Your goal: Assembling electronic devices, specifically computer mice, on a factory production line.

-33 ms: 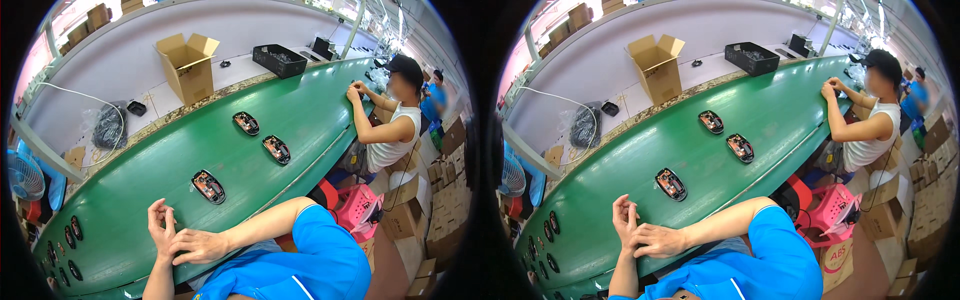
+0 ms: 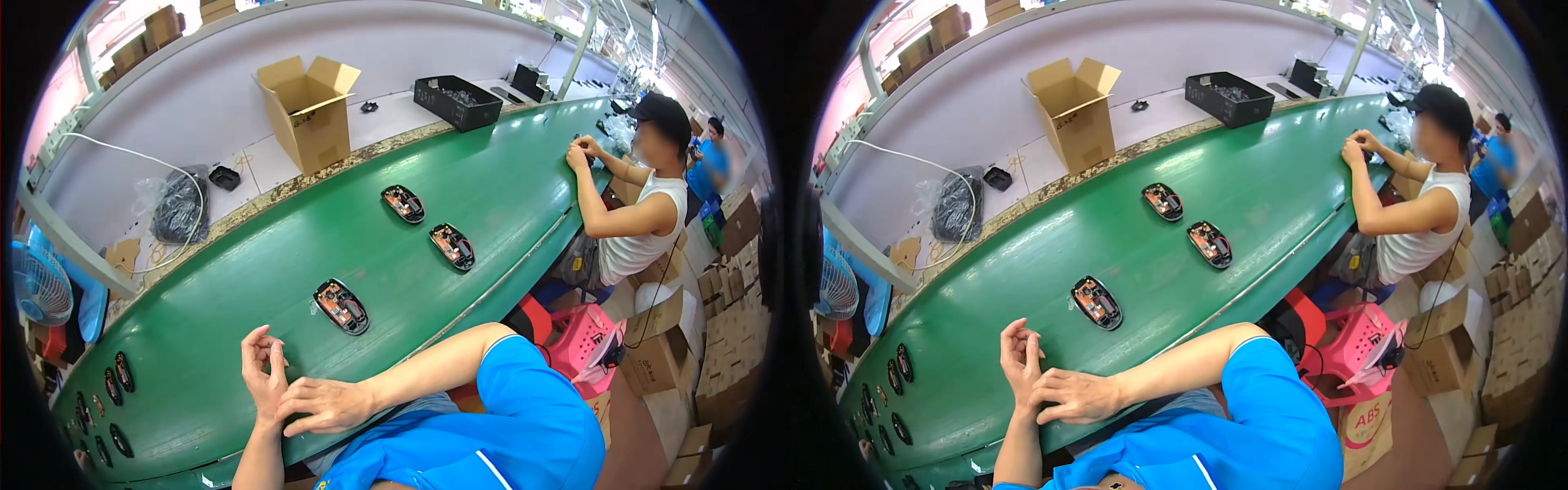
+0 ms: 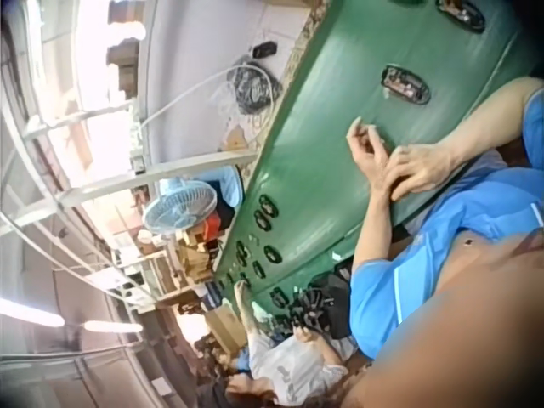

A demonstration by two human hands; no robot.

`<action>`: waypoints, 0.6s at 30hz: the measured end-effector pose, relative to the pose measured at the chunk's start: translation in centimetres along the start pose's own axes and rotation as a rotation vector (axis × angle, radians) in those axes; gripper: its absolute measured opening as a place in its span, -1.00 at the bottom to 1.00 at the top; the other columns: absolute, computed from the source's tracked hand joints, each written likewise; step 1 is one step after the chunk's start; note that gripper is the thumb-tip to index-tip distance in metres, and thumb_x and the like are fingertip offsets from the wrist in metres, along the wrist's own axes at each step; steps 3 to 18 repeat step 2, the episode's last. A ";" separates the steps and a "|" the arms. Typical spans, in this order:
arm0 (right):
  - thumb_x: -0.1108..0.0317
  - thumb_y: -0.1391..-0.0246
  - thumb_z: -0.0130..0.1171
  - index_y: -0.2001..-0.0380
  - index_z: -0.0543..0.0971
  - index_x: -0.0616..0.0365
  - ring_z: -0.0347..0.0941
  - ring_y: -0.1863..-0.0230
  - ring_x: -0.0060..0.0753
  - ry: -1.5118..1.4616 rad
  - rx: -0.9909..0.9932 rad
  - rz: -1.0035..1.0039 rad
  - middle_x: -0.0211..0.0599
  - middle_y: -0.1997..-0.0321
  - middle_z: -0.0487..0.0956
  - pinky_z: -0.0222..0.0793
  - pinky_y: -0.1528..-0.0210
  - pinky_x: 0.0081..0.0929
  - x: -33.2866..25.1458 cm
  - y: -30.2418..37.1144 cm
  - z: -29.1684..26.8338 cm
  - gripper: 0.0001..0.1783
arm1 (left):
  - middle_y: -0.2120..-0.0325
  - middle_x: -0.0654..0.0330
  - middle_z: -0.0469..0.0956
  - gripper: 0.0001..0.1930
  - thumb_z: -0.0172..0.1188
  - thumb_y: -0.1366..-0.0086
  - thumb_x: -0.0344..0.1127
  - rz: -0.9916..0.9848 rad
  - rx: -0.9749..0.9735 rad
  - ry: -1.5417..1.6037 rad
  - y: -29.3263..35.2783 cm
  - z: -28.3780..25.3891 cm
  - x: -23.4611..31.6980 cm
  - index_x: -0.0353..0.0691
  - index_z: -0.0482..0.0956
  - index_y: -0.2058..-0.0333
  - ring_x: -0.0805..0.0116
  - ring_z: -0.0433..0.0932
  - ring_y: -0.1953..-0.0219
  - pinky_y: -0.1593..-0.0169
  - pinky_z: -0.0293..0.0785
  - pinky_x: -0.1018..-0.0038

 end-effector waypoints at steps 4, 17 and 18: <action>0.38 -0.04 0.19 0.02 0.56 0.13 0.32 -0.18 -0.13 -0.041 -0.103 -0.047 -0.21 -0.17 0.44 0.21 -0.23 -0.20 -0.1 0.7 0.9 -0.62 | 0.35 0.21 0.49 -0.68 0.09 -0.35 -0.52 0.030 0.002 -0.029 0.0 0.0 0.4 -0.22 0.43 -0.07 0.52 0.38 0.44 0.37 0.39 0.63; 0.38 -0.04 0.19 0.02 0.56 0.13 0.32 -0.18 -0.13 -0.041 -0.103 -0.047 -0.21 -0.17 0.44 0.21 -0.23 -0.20 -0.1 0.7 0.9 -0.62 | 0.35 0.21 0.49 -0.68 0.09 -0.35 -0.52 0.030 0.002 -0.029 0.0 0.0 0.4 -0.22 0.43 -0.07 0.52 0.38 0.44 0.37 0.39 0.63; 0.38 -0.04 0.19 0.02 0.56 0.13 0.32 -0.18 -0.13 -0.041 -0.103 -0.047 -0.21 -0.17 0.44 0.21 -0.23 -0.20 -0.1 0.7 0.9 -0.62 | 0.35 0.21 0.49 -0.68 0.09 -0.35 -0.52 0.030 0.002 -0.029 0.0 0.0 0.4 -0.22 0.43 -0.07 0.52 0.38 0.44 0.37 0.39 0.63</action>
Point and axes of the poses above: each hand's wrist, its own y-axis away from the middle knuckle, its own z-axis out of the palm, x = y × z, the point moved 6 cm from there along -y, towards the middle knuckle
